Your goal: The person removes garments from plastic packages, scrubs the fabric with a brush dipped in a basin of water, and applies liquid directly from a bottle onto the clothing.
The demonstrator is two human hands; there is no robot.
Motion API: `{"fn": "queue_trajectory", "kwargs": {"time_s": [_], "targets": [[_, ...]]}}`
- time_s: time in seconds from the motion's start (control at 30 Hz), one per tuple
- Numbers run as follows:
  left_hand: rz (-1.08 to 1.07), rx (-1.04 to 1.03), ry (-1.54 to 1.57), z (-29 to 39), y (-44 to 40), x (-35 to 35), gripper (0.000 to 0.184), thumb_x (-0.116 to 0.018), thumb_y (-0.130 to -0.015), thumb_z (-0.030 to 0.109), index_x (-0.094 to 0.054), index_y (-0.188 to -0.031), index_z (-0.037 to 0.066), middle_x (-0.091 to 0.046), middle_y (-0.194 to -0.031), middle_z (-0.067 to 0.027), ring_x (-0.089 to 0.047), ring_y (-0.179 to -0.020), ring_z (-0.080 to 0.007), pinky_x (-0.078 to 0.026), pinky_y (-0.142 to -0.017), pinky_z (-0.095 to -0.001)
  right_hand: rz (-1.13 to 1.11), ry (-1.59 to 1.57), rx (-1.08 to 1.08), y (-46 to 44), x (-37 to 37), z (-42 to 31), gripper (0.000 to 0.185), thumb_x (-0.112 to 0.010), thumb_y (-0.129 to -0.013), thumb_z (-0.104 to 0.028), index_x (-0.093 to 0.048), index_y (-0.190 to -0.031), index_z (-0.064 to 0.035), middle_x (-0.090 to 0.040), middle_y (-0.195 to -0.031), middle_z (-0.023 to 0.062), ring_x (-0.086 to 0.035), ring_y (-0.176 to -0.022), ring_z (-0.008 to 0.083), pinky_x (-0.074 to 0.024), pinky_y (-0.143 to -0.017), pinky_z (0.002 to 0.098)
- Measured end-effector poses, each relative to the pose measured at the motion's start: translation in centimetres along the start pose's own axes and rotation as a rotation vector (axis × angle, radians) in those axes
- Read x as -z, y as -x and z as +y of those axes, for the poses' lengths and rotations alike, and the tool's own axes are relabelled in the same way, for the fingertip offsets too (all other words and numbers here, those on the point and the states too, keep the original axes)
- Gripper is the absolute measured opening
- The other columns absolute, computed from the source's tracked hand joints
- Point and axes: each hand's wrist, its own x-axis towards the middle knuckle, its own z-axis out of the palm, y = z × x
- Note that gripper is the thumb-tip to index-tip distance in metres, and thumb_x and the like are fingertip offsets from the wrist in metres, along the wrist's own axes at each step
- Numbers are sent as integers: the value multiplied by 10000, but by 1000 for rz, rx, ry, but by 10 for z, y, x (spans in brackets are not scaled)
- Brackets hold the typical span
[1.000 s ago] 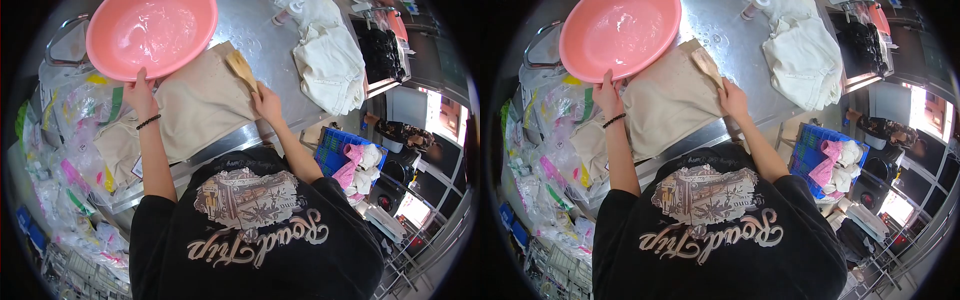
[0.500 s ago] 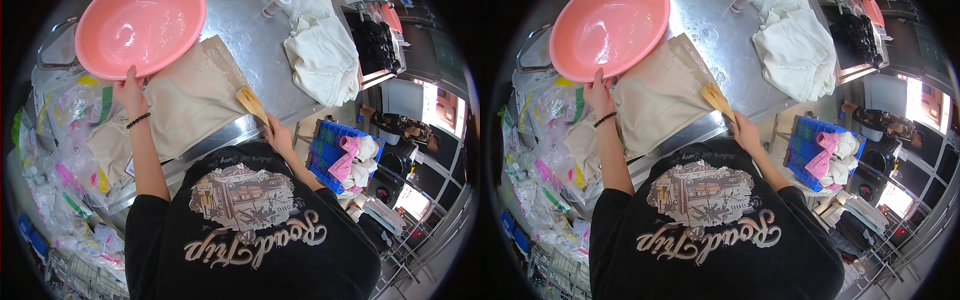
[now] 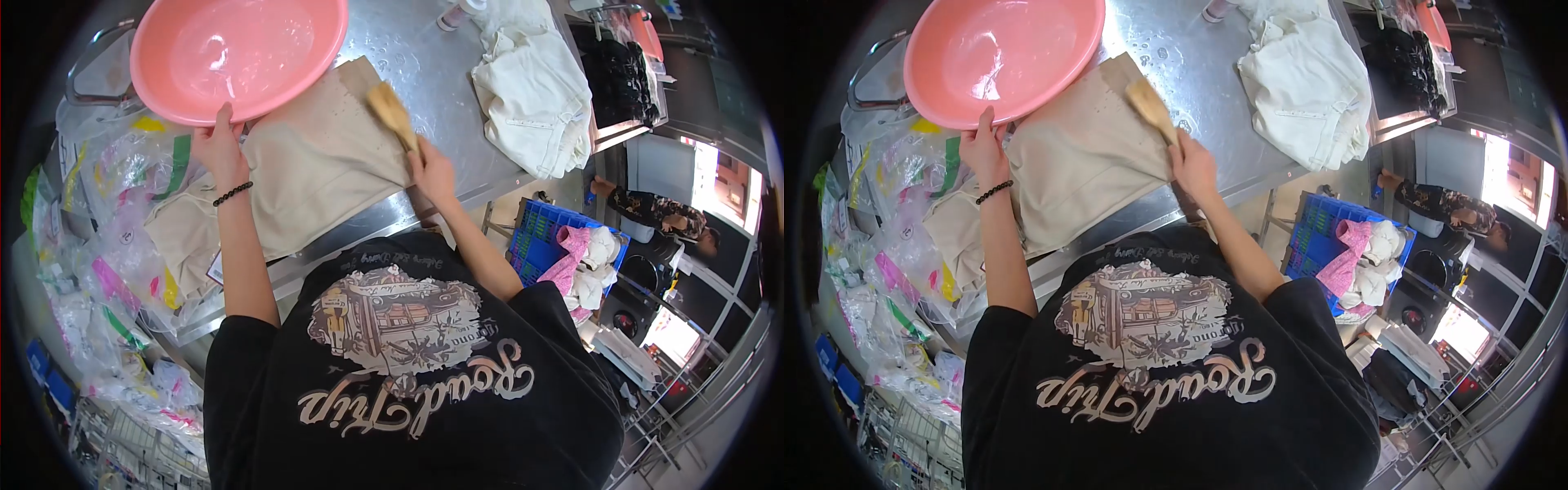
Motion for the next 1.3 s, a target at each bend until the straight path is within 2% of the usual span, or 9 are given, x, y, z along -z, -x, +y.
{"fn": "queue_trajectory", "kwargs": {"time_s": [0.43, 0.73, 0.83, 0.9, 0.97, 1.07, 1.17, 1.23, 1.3], "targets": [[15, -5, 8, 0, -5, 5, 249, -771, -853, 59, -644, -1037, -50, -669, -1008, -129, -649, -887, -167, -602, -777, -261, -350, 302, -49, 91, 42, 64, 407, -627, -947, -149, -551, -1339, -72, -689, -1033, 152, -640, -761, 312, -510, -674, 403], [15, -16, -26, 0, -3, 6, 240, -766, -855, 50, -648, -1036, -54, -677, -999, -127, -647, -863, -161, -596, -765, -256, -446, 193, -294, 114, 93, 48, 457, -641, -935, -171, -501, -1351, -46, -674, -959, 186, -651, -776, 377, -508, -690, 438], [11, -18, -36, 0, -1, 9, 235, -760, -860, 46, -650, -1043, -53, -681, -991, -124, -648, -850, -158, -594, -745, -250, -297, 134, -198, 65, 85, 27, 435, -656, -933, -196, -533, -1320, -43, -687, -979, 174, -664, -784, 362, -523, -705, 422], [-6, -27, -44, 2, 2, 5, 231, -753, -865, 43, -652, -1050, -52, -685, -982, -121, -649, -838, -155, -591, -725, -243, -117, 49, -18, -4, 72, -14, 363, -652, -924, -124, -583, -1269, -35, -605, -791, 92, -540, -617, 213, -448, -578, 327], [-17, -35, -54, 1, 4, 4, 230, -750, -867, 41, -652, -1053, -52, -686, -979, -119, -649, -831, -153, -590, -715, -241, -81, 43, 223, -76, 52, -43, 430, -642, -876, -101, -591, -1298, -43, -704, -1017, 144, -653, -794, 301, -516, -709, 373], [-38, -65, -70, 0, 2, 4, 227, -741, -874, 37, -653, -1064, -51, -690, -970, -114, -649, -811, -148, -585, -684, -234, -85, 185, 367, -169, 12, -87, 457, -620, -833, -109, -590, -1288, -73, -714, -1039, 145, -662, -886, 384, -520, -754, 438], [-60, -75, -60, 2, 4, 2, 227, -737, -875, 34, -653, -1068, -51, -690, -968, -113, -649, -800, -146, -587, -679, -234, -207, 319, 306, -224, -28, -130, 309, -597, -846, -140, -641, -1145, -74, -718, -956, 149, -669, -850, 388, -516, -705, 472], [-63, -51, -46, 3, 9, 0, 226, -732, -877, 31, -652, -1072, -52, -690, -965, -113, -650, -789, -144, -588, -673, -235, -425, 703, 367, -241, -47, -150, 155, -570, -890, -161, -665, -965, -64, -670, -794, 105, -611, -643, 300, -466, -559, 398], [-61, -48, -50, 8, 10, -2, 226, -731, -878, 30, -652, -1074, -52, -690, -964, -113, -649, -787, -143, -589, -673, -235, -542, 534, 243, -245, -46, -155, 152, -569, -899, -167, -671, -948, -66, -648, -773, 87, -570, -613, 264, -435, -538, 368]]}}
